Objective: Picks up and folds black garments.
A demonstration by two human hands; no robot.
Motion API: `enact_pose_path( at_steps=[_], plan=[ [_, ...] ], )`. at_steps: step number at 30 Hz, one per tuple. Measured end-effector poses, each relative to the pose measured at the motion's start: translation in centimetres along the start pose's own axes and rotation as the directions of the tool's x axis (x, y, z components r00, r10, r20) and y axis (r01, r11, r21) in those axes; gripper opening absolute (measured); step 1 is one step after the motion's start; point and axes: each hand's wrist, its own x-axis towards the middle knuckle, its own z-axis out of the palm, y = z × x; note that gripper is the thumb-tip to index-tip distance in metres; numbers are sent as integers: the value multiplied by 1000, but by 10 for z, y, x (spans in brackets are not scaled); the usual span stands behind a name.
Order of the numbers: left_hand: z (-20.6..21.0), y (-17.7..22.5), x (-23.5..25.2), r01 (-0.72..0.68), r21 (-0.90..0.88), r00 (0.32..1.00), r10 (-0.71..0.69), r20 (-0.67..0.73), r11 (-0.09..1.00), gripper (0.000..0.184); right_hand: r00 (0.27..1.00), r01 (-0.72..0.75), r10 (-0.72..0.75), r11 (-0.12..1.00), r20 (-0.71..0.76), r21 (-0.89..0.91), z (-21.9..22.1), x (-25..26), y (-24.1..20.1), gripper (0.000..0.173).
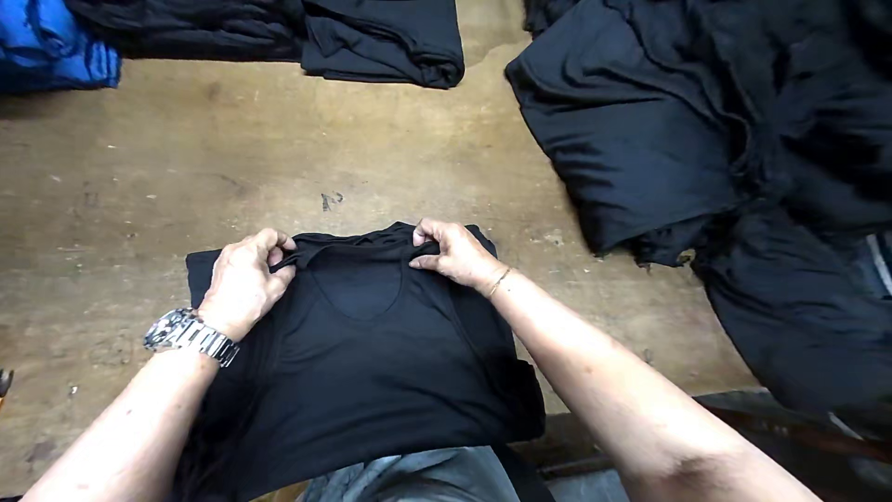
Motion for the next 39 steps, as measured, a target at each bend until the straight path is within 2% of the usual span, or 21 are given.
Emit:
enact_pose_path(
  at_steps=[3, 4, 6, 8, 10, 13, 15, 17, 19, 21, 24, 26, 28, 29, 33, 34, 37, 39],
  plan=[
    [0, -3, -5, -24, -39, 1000, 24, 7, 999, 16, 995, -76, 77, 997, -68, 16, -3, -2, -5, 23],
    [0, -4, -8, -33, -10, 999, 33, -22, 999, 17, 989, -104, 100, 994, -110, -36, -4, -3, -9, 29],
    [-4, 2, -15, 6, 57, 999, -3, -49, 998, 34, 980, -149, 123, 974, -156, -173, -5, -10, -20, 53],
    [-5, 23, -27, -58, 83, 992, 67, -111, 995, 43, 969, -86, 23, 966, -248, -245, -1, -32, -35, 57],
    [1, 52, -60, -192, 51, 972, 197, -129, 980, 40, 939, 37, -127, 961, -319, -275, 16, -77, -61, 45],
    [42, 70, -139, -283, -88, 958, 278, -66, 955, 37, 945, 156, -208, 964, -251, -214, 76, -168, -83, 42],
    [66, 60, -186, -256, -76, 967, 256, -11, 964, 39, 967, 129, -175, 964, -188, -233, 108, -211, -68, 46],
    [78, 39, -222, -174, 18, 983, 172, 68, 985, 52, 979, -15, -55, 940, -195, -340, 121, -236, -32, 56],
    [82, 13, -243, -129, 122, 984, 112, 137, 984, 64, 971, -151, 54, 894, -233, -422, 119, -248, 13, 58],
    [85, -3, -248, -165, 200, 977, 131, 169, 966, 66, 927, -270, 141, 894, -347, -357, 113, -248, 47, 59],
    [89, -2, -249, -156, 227, 981, 123, 150, 961, 65, 868, -393, 262, 881, -422, -262, 108, -252, 69, 82],
    [85, 1, -244, -128, 152, 986, 109, 126, 980, 64, 878, -401, 270, 866, -395, -300, 104, -251, 69, 86],
    [76, 4, -233, -95, 4, 992, 94, 79, 996, 62, 888, -406, 278, 848, -367, -340, 97, -249, 63, 85],
    [70, 4, -226, -89, -5, 994, 89, 55, 996, 62, 884, -413, 280, 843, -375, -344, 96, -249, 61, 84],
    [73, -16, -215, -90, 275, 996, 84, 36, 957, 61, 871, -439, 312, 841, -380, -317, 102, -246, 63, 85],
    [74, -16, -213, -85, 285, 996, 78, 36, 955, 61, 882, -430, 311, 839, -355, -334, 99, -245, 64, 86],
    [59, -8, -204, -27, 53, 1000, 27, -1, 998, 56, 902, -423, 355, 844, -247, -329, 70, -240, 59, 84],
    [36, -2, -184, -4, -72, 997, -1, -77, 997, 44, 900, -405, 329, 873, -287, -272, 41, -219, 52, 76]
  ],
)
